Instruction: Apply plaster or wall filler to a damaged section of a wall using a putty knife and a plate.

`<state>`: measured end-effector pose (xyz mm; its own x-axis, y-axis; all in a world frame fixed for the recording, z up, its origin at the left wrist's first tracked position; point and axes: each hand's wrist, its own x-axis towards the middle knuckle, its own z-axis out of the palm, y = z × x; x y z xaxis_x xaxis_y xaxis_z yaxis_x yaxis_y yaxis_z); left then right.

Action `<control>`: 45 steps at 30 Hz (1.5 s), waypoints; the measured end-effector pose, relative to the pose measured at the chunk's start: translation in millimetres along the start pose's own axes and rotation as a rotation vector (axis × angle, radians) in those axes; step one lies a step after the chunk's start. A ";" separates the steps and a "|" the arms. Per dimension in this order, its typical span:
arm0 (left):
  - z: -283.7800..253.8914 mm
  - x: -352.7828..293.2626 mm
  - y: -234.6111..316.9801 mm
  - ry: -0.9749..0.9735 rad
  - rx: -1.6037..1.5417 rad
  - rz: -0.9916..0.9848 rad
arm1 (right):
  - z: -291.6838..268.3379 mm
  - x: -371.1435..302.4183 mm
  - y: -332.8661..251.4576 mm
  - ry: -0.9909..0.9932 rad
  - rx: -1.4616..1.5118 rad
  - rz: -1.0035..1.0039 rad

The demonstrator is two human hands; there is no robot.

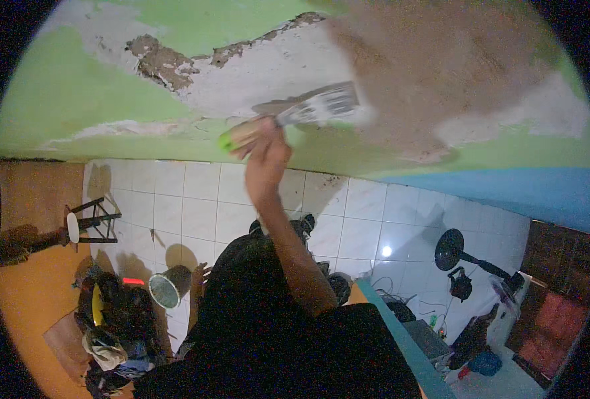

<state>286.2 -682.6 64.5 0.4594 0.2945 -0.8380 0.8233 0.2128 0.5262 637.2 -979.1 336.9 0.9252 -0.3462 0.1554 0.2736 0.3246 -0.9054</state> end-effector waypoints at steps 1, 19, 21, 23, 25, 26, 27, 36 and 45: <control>1.3 1.4 -2.3 0.009 0.002 0.013 | 0.3 -1.3 8.3 0.002 -0.004 0.001; -50.8 56.8 -116.8 -0.084 0.005 -0.009 | 51.4 -64.5 77.2 -0.595 -0.096 0.235; -49.3 62.7 -109.7 -0.122 -0.083 -0.097 | 47.1 -70.4 72.0 -0.561 -0.098 0.208; -30.5 43.6 -58.5 -0.132 -0.053 -0.043 | 16.8 -57.8 87.4 -0.356 0.032 0.115; -31.5 23.1 -36.9 -0.129 0.062 0.134 | -10.5 -26.3 66.9 -0.129 0.087 -0.008; -30.7 24.3 -28.4 -0.135 0.075 0.129 | -18.9 -11.0 50.2 -0.023 0.031 -0.084; -28.8 26.7 -19.0 -0.118 0.025 0.030 | -22.0 -10.1 64.5 -0.007 0.026 -0.083; -50.1 18.7 -9.7 -0.099 0.035 0.035 | 21.3 -78.6 120.1 -0.322 0.090 0.270; -43.3 17.2 17.1 -0.078 0.115 -0.047 | 44.1 -59.8 157.5 -0.257 0.308 0.320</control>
<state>293.7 -633.5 65.4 0.4403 0.2129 -0.8722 0.8752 0.1149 0.4698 636.5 -868.5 202.4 0.9995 0.0282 0.0167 -0.0051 0.6362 -0.7715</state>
